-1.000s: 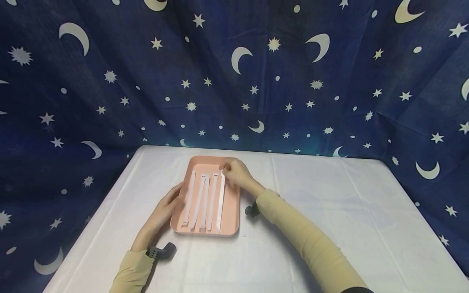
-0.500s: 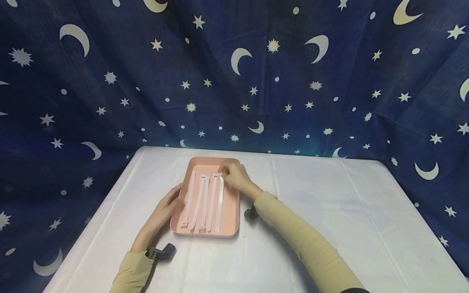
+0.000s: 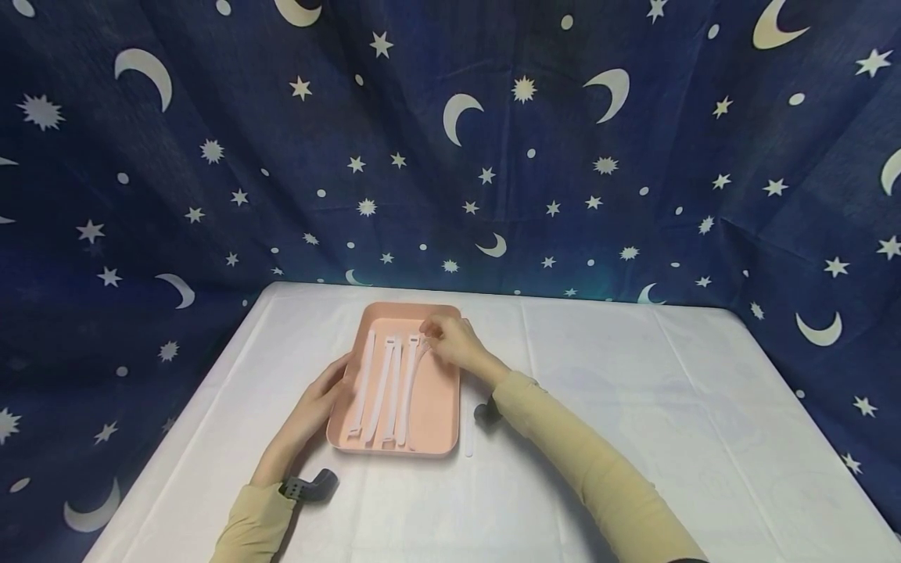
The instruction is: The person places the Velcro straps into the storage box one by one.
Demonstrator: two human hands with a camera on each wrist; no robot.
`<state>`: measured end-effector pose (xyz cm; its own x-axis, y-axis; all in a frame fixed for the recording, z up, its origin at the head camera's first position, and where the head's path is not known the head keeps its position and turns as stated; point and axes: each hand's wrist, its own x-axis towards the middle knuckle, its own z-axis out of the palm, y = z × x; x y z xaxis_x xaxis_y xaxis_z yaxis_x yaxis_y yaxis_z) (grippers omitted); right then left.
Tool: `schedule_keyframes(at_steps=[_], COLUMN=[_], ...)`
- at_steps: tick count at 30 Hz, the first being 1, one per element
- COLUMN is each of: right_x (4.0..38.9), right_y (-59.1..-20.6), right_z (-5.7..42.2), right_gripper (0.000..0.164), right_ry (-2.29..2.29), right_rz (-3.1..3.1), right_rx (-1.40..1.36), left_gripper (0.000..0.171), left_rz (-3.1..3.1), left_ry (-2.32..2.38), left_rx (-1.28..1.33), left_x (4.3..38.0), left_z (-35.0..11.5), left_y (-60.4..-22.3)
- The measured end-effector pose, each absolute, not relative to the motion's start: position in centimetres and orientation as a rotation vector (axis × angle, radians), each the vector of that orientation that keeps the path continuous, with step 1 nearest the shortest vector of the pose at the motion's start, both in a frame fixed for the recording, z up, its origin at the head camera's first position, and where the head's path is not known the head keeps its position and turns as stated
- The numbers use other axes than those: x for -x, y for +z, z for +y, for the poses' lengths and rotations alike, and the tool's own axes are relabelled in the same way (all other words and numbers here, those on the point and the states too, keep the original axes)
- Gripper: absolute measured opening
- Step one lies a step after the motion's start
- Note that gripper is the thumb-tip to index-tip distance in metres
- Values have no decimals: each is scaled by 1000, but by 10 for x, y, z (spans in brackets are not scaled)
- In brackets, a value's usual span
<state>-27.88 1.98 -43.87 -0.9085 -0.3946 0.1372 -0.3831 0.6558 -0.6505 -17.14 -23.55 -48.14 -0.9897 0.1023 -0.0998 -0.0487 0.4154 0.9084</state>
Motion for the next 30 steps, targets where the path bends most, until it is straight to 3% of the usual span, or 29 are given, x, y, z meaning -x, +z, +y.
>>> schedule_keyframes(at_steps=[17, 30], right_x=[266, 254], right_y=[-437, -435], right_z=[29, 40], right_gripper=[22, 17], right_ry=[-1278, -1332], right_rz=[2772, 2776], right_rx=[681, 692], left_gripper=[55, 53], left_rz=[2531, 2533], left_ry=[1618, 1609], left_rx=[-44, -39], left_x=[173, 172], left_z=[-235, -235], left_y=[-480, -481])
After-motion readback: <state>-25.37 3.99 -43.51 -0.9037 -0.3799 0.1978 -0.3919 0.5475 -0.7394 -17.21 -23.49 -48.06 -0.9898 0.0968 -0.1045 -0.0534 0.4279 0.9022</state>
